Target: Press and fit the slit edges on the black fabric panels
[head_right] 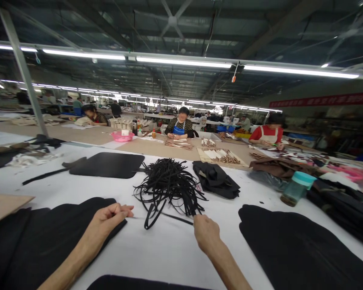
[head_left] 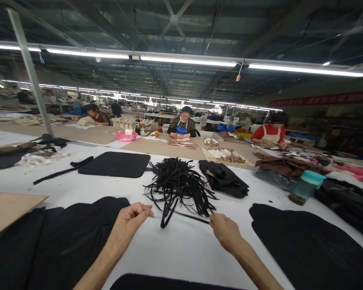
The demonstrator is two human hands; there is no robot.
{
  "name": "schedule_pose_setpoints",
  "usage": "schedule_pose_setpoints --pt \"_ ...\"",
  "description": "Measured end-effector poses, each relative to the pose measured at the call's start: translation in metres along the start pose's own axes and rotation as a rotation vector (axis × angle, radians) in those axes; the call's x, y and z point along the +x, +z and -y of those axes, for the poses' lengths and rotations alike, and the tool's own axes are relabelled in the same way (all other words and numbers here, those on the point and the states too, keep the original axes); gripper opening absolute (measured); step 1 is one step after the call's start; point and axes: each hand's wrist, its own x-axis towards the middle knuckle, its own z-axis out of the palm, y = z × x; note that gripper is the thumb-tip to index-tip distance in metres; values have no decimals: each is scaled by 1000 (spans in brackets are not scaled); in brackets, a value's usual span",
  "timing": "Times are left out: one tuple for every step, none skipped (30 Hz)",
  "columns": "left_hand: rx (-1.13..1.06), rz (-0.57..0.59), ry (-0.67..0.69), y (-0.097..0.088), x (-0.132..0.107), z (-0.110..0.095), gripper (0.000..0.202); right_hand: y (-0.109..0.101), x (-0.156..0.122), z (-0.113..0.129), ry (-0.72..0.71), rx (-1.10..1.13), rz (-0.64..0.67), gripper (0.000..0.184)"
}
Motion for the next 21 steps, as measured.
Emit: schedule_pose_setpoints --pt "21 -21 14 0 -6 -2 31 1 -10 -3 2 -21 14 28" --pt "76 -51 40 0 -13 -2 31 4 -21 -5 6 -39 21 29" --pt "165 -77 81 0 -20 -1 32 7 -33 -7 11 -52 31 29" --pt "278 -90 136 0 -28 0 33 10 -45 -9 15 -62 39 28" --pt "399 -85 200 -1 -35 2 34 13 -56 -11 20 -71 42 28" --pt "510 -73 265 -1 -42 3 35 15 -66 -13 28 -78 43 28" --pt "590 -60 317 -1 -48 4 35 16 -75 -15 46 -83 30 28" --pt "630 -63 346 -1 -53 3 35 16 -83 -17 75 -81 1 29" --pt "654 -89 361 -2 -56 1 35 14 -88 -20 113 -62 -47 30" --pt "676 -134 371 -3 -58 -2 35 11 -92 -23 154 -14 -106 31" --pt "701 -188 384 -5 -58 -6 35 7 -94 -26 193 67 -161 32" --pt "738 -240 398 -7 -58 -11 36 3 -95 -29 226 168 -206 33" --pt "789 -283 411 -10 -56 -16 35 0 -95 -32 249 266 -238 33" --pt "851 -318 425 -13 -55 -20 31 -3 -95 -33 261 343 -252 33" --pt "919 -357 443 -16 -55 -24 25 -5 -95 -34 261 389 -255 33" --pt "992 -394 461 -20 -56 -27 21 -5 -96 -33 246 405 -247 33" --pt "1061 -415 486 -25 -60 -27 22 -5 -99 -32 221 404 -233 33" --pt "1116 -419 518 -30 -67 -27 29 -4 -104 -31 187 405 -216 33" --pt "1148 -408 558 -35 -76 -24 35 -4 -111 -29 152 419 -195 34" --pt "1149 -349 583 -40 -89 -20 39 -3 -119 -28 121 445 -176 35" --pt "1111 -287 585 -43 -104 -14 41 -3 -130 -27 93 475 -156 35"
